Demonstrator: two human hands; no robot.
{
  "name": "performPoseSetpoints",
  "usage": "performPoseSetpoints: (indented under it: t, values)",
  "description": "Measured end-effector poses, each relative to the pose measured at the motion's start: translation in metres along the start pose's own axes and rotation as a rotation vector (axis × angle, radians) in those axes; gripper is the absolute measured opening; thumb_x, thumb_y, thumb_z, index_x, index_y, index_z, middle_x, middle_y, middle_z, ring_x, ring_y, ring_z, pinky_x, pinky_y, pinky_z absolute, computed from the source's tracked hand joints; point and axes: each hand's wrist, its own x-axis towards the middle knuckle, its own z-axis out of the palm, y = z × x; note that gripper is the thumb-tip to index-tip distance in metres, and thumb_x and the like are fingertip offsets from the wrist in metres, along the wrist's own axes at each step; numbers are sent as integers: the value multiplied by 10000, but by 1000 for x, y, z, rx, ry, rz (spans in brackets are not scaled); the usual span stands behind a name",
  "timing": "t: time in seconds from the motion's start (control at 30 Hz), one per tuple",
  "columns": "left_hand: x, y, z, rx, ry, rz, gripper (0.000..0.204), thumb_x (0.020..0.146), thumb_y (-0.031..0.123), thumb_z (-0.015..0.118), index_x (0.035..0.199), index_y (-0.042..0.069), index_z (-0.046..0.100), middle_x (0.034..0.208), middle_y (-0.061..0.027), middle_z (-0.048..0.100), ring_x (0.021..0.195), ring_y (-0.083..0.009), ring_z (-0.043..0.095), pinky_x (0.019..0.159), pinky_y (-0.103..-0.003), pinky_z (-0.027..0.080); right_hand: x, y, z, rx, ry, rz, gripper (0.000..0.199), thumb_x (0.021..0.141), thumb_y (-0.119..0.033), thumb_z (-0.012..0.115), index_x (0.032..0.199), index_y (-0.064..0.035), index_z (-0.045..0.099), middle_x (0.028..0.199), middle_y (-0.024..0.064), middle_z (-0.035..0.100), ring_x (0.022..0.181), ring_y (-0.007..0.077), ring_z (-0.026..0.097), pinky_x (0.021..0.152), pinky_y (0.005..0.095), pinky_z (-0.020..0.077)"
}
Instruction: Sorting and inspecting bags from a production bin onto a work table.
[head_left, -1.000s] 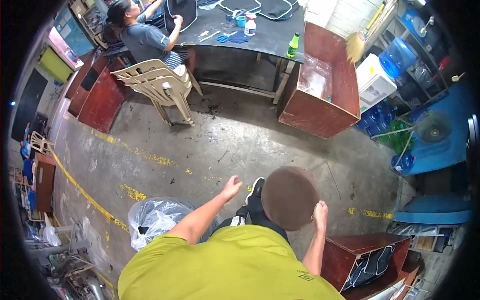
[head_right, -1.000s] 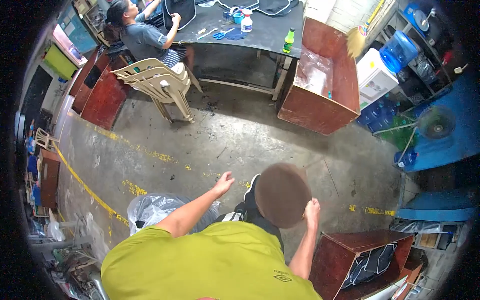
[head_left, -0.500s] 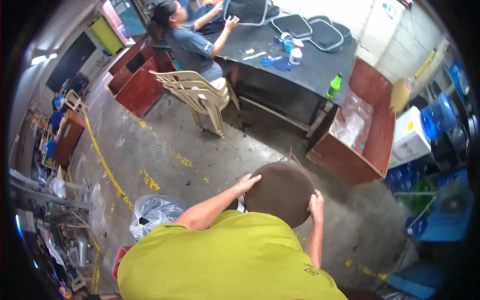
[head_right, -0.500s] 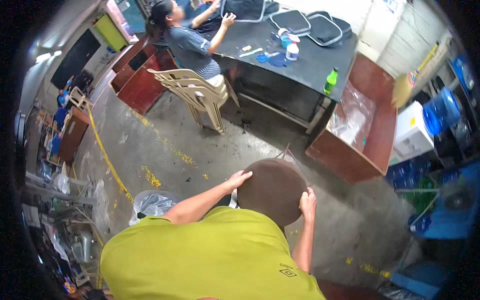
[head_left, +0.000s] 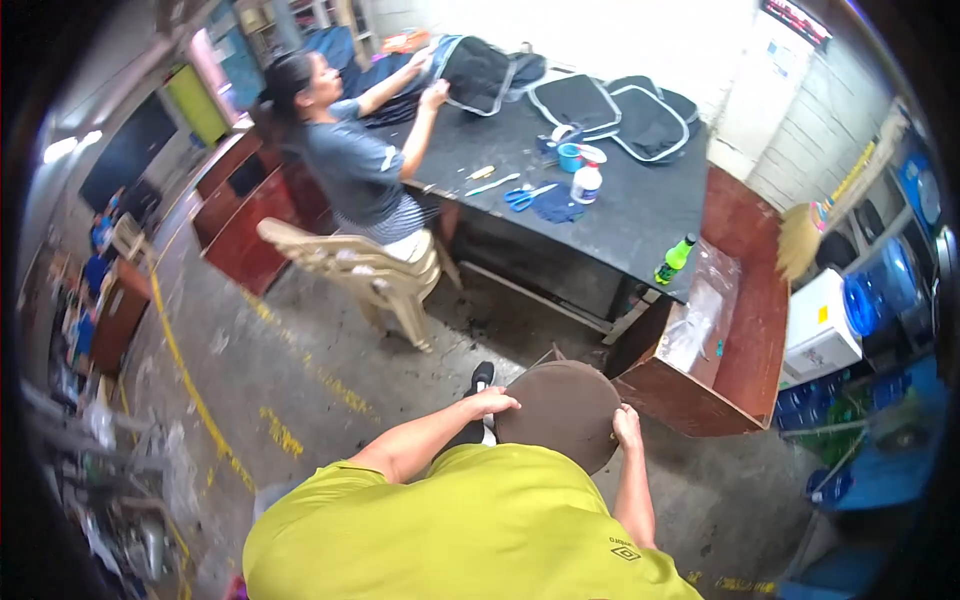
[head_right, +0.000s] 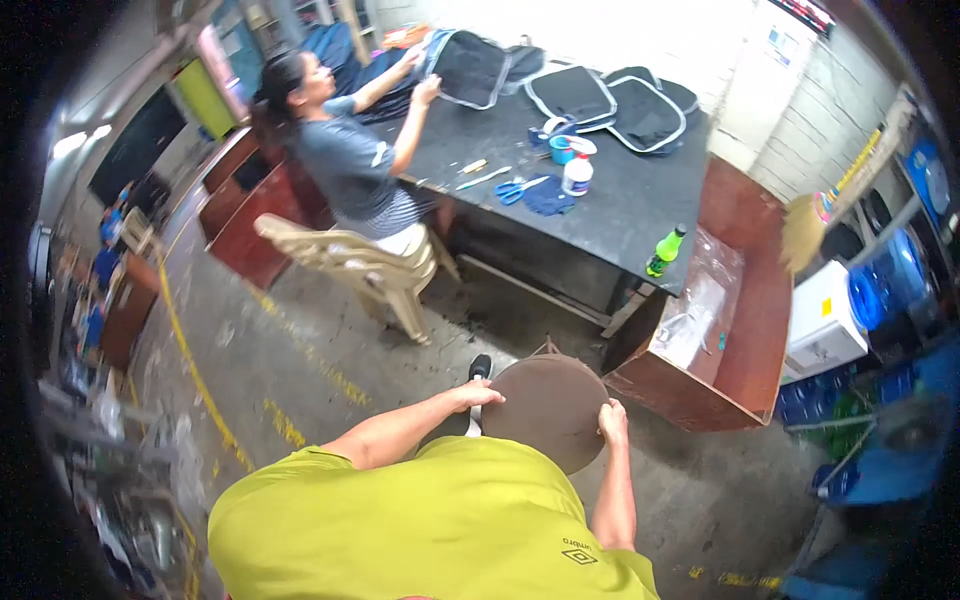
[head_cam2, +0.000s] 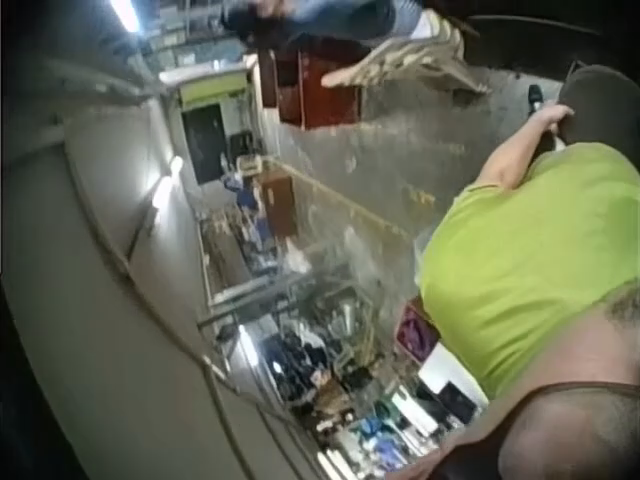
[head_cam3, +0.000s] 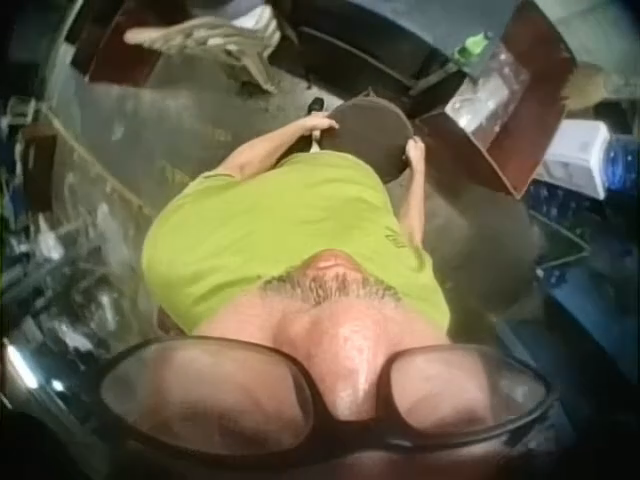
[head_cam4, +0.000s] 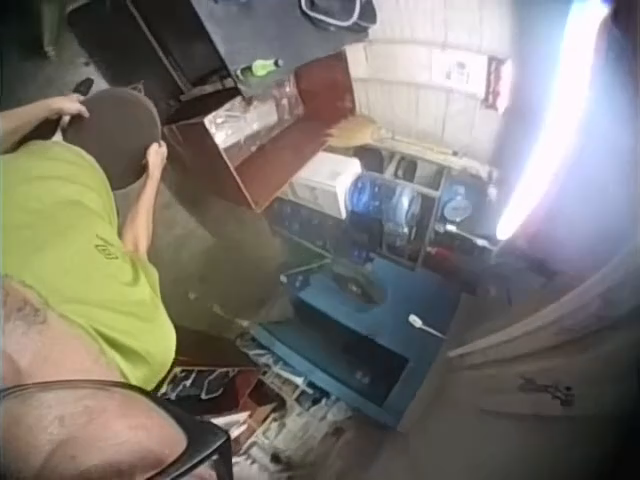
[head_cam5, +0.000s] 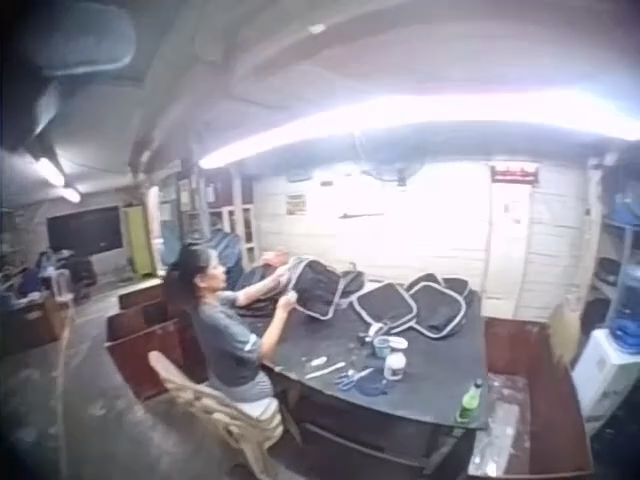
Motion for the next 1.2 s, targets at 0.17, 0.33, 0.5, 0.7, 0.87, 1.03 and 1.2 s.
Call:
performPoseSetpoints:
  t: [0.17, 0.33, 0.5, 0.7, 0.87, 1.03, 1.2]
  values:
    - [86, 58, -54, -130, -388, -90, 726, 857, 317, 731, 1463, 0, 487, 1473, -168, 531, 1389, -251, 464, 1158, -389, 345, 64, -37, 38, 132, 66, 253, 521, 880, -125, 447, 1355, 48, 577, 1346, 243, 623, 1295, 317, 573, 1105, 380, 412]
    - [144, 136, -92, -65, -414, -313, 853, 843, 318, 722, 1543, 19, 338, 1604, -131, 341, 1445, -272, 358, 1152, -466, 329, 140, -26, 59, 150, 207, 311, 475, 911, -149, 448, 1350, -16, 574, 909, 179, 713, 601, 232, 648, 559, 380, 524]
    - [235, 82, -84, -118, -291, -371, 707, 882, 253, 676, 1491, 9, 411, 1503, -145, 470, 1393, -274, 415, 1132, -447, 355, 181, -66, 76, 103, 57, 467, 524, 922, -139, 437, 1408, 42, 514, 1350, 266, 606, 1301, 341, 565, 1103, 392, 416]
    - [277, 75, -55, -164, -190, -277, 518, 902, 149, 638, 1386, 14, 510, 1348, -151, 590, 1263, -270, 538, 1072, -393, 417, 251, 69, 111, -20, 260, 329, 525, 926, -104, 430, 1435, 19, 465, 1263, 265, 647, 1095, 334, 677, 906, 405, 548]
    - [281, 66, -87, -201, -50, -262, 509, 845, 95, 620, 1340, 21, 526, 1241, -162, 646, 1147, -283, 618, 977, -412, 500, 279, -31, 110, 134, -158, 457, 518, 923, -68, 456, 1437, -14, 457, 1295, 250, 638, 1035, 368, 701, 807, 409, 585]
    - [311, 80, -91, -229, -117, -84, 626, 878, 124, 622, 1466, -3, 448, 1377, -179, 598, 1304, -274, 541, 1086, -388, 427, 295, 13, 73, -46, -160, 288, 572, 897, -57, 443, 1467, -18, 406, 1296, 258, 638, 1053, 350, 702, 801, 410, 586]
    - [264, 170, -144, 2, -424, -193, 418, 963, 171, 574, 1352, 18, 569, 1242, -110, 669, 1127, -199, 608, 925, -351, 489, 284, -55, 68, -306, -316, 235, 560, 883, -47, 438, 1442, -14, 441, 1274, 247, 655, 1074, 329, 698, 800, 407, 588]
